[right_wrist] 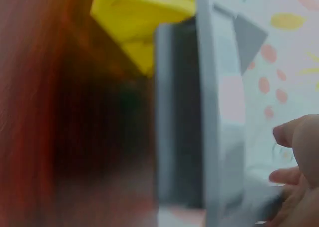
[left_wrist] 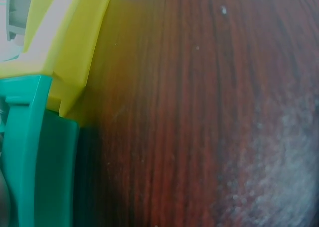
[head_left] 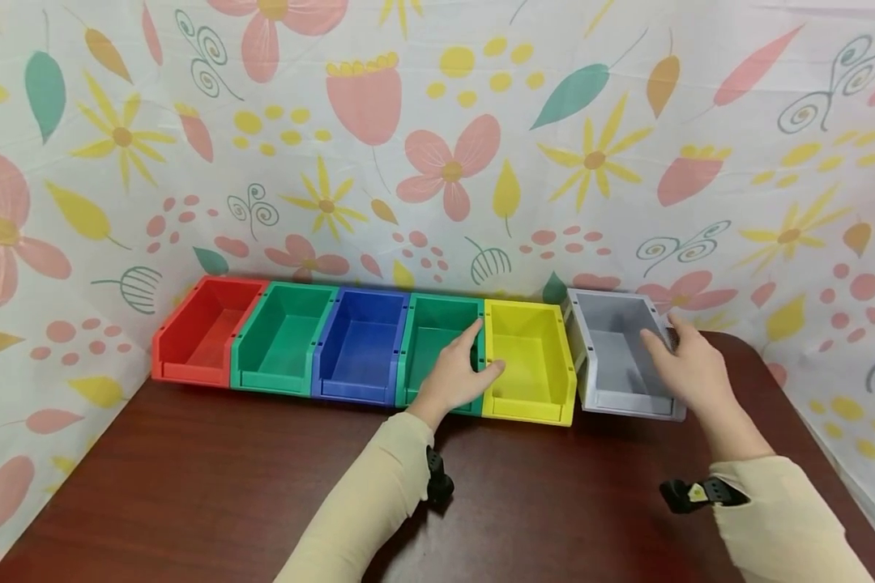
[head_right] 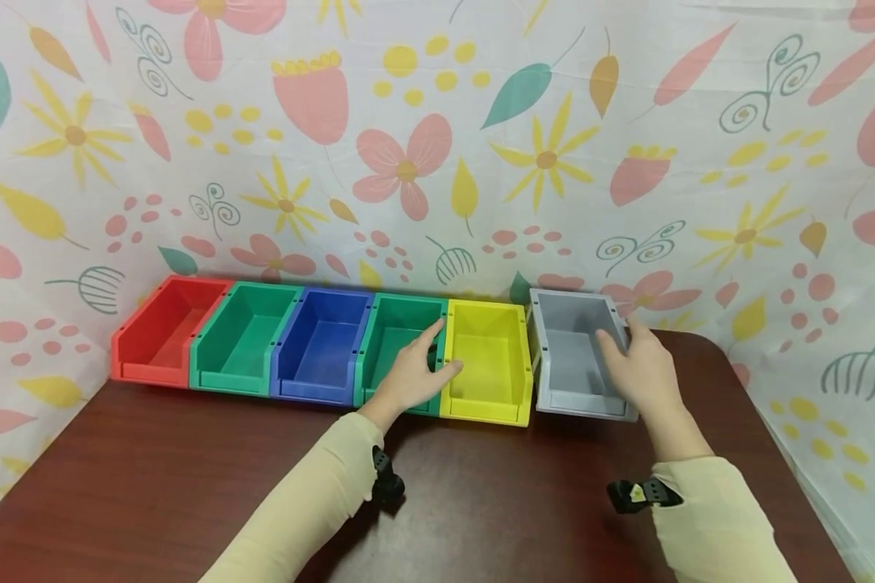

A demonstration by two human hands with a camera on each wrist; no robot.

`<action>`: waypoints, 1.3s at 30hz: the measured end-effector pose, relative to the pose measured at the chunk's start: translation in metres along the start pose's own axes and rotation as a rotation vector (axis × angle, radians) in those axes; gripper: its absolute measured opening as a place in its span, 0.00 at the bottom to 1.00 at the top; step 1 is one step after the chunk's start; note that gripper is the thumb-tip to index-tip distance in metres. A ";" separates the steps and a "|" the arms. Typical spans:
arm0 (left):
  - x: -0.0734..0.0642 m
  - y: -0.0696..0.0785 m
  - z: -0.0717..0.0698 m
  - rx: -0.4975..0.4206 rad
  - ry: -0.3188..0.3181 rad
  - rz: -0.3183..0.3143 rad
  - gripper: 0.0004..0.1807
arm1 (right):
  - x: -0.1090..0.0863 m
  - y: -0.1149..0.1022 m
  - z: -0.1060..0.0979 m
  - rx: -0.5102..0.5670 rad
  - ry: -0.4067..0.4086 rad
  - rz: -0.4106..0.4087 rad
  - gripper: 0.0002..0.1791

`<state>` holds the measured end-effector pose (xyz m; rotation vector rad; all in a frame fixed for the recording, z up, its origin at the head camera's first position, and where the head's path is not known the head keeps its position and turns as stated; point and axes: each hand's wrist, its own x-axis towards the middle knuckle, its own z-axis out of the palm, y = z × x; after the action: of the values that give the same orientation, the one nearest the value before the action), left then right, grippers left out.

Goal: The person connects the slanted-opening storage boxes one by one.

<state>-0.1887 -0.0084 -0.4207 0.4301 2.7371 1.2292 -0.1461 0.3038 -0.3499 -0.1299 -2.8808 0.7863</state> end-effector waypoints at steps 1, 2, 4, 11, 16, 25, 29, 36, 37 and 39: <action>0.000 0.000 0.000 0.000 0.002 0.000 0.43 | 0.002 -0.006 0.002 -0.006 0.043 -0.032 0.38; 0.000 0.001 0.000 -0.002 0.004 0.001 0.43 | 0.003 -0.012 0.004 -0.005 0.078 -0.073 0.36; 0.001 0.001 0.000 -0.004 0.008 0.001 0.43 | 0.006 -0.027 0.011 0.001 0.114 -0.158 0.32; -0.003 0.002 0.000 -0.002 -0.004 -0.017 0.43 | 0.014 -0.055 0.038 0.078 -0.050 -0.258 0.28; -0.002 0.002 -0.001 -0.007 -0.004 -0.005 0.43 | 0.021 -0.053 0.038 0.078 -0.085 -0.259 0.27; -0.003 0.001 0.002 -0.007 -0.004 -0.010 0.43 | 0.029 -0.055 0.032 -0.024 -0.211 -0.236 0.28; -0.004 0.000 0.001 -0.012 0.007 -0.013 0.43 | 0.029 -0.059 0.035 -0.053 -0.218 -0.248 0.28; -0.003 0.000 0.000 -0.002 -0.002 -0.019 0.42 | 0.026 -0.055 0.047 -0.092 -0.229 -0.251 0.28; -0.003 0.000 0.001 -0.001 -0.006 -0.017 0.43 | 0.025 -0.054 0.048 -0.093 -0.230 -0.243 0.28; -0.003 0.000 0.001 -0.002 -0.011 -0.012 0.43 | 0.024 -0.052 0.051 -0.095 -0.232 -0.232 0.28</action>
<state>-0.1859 -0.0083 -0.4213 0.4177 2.7253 1.2225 -0.1806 0.2370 -0.3638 0.2995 -3.0721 0.6608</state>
